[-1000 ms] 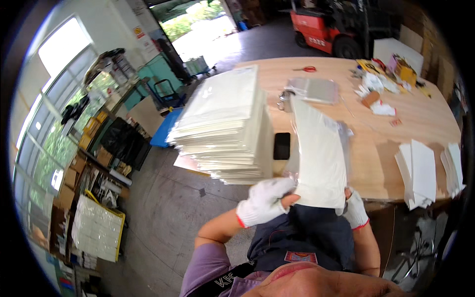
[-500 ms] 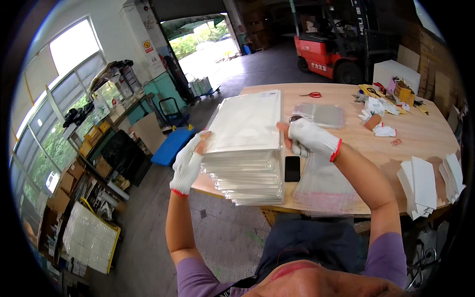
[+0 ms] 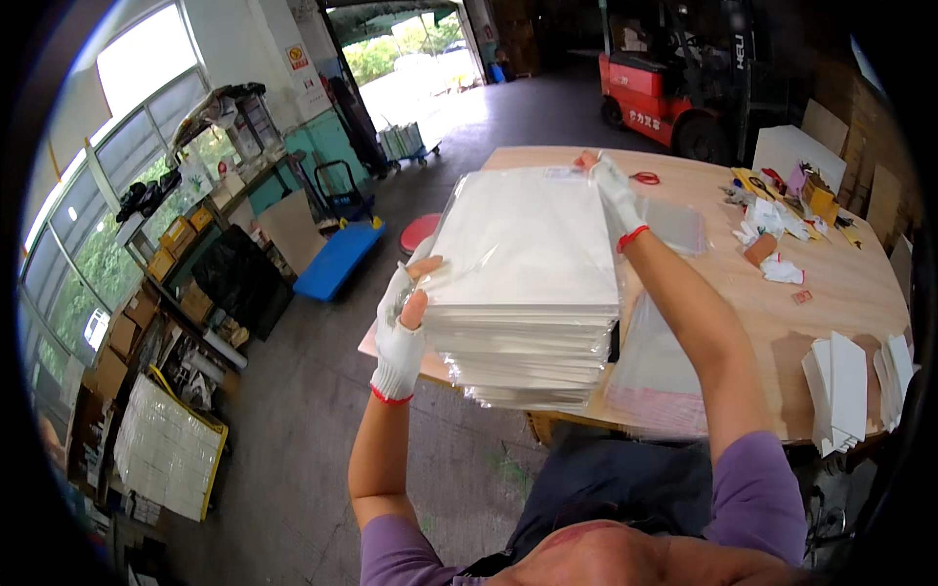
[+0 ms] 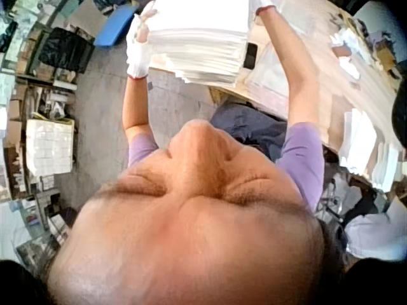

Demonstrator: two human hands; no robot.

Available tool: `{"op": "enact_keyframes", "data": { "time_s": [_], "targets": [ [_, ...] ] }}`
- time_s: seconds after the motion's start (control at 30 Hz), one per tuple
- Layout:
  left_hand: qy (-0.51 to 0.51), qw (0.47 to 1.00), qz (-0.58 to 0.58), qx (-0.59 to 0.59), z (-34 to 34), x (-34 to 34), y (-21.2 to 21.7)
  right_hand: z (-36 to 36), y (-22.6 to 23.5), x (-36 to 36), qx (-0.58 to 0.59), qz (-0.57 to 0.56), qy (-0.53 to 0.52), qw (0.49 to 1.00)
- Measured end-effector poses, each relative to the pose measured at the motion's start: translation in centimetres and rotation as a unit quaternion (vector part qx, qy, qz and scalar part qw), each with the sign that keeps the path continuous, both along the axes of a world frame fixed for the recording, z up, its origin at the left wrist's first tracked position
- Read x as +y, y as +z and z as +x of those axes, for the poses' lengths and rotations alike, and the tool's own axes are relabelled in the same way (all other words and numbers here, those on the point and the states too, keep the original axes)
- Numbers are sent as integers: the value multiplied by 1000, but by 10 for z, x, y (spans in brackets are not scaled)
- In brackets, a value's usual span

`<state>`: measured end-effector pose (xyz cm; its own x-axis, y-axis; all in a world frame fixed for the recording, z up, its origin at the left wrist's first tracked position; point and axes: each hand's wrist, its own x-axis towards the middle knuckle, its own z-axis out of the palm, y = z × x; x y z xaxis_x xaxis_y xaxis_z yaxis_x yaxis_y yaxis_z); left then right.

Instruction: The person repeatedly picks up white rectangular sheets, places them into clear plastic sleeves, and stacks the packaged items on the table. The process is performed one at a time with gloved hands.

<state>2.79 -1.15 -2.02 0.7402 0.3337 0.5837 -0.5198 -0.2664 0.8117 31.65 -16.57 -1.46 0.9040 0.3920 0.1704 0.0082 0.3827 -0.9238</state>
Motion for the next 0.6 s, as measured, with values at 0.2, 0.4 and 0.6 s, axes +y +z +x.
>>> {"op": "enact_keyframes", "data": {
  "time_s": [0.2, 0.4, 0.6],
  "targets": [
    [2, 999, -13, -44, -5, 11, -15, -21, -15, 1, -218, 22, -85, 972],
    [17, 996, 77, -42, 9, 5, -12, -36, -28, -22, -229, 89, -47, 968],
    [171, 979, 15, -110, -5, 21, -64, -57, -75, -97, -226, 22, -180, 957]
  ]
}}
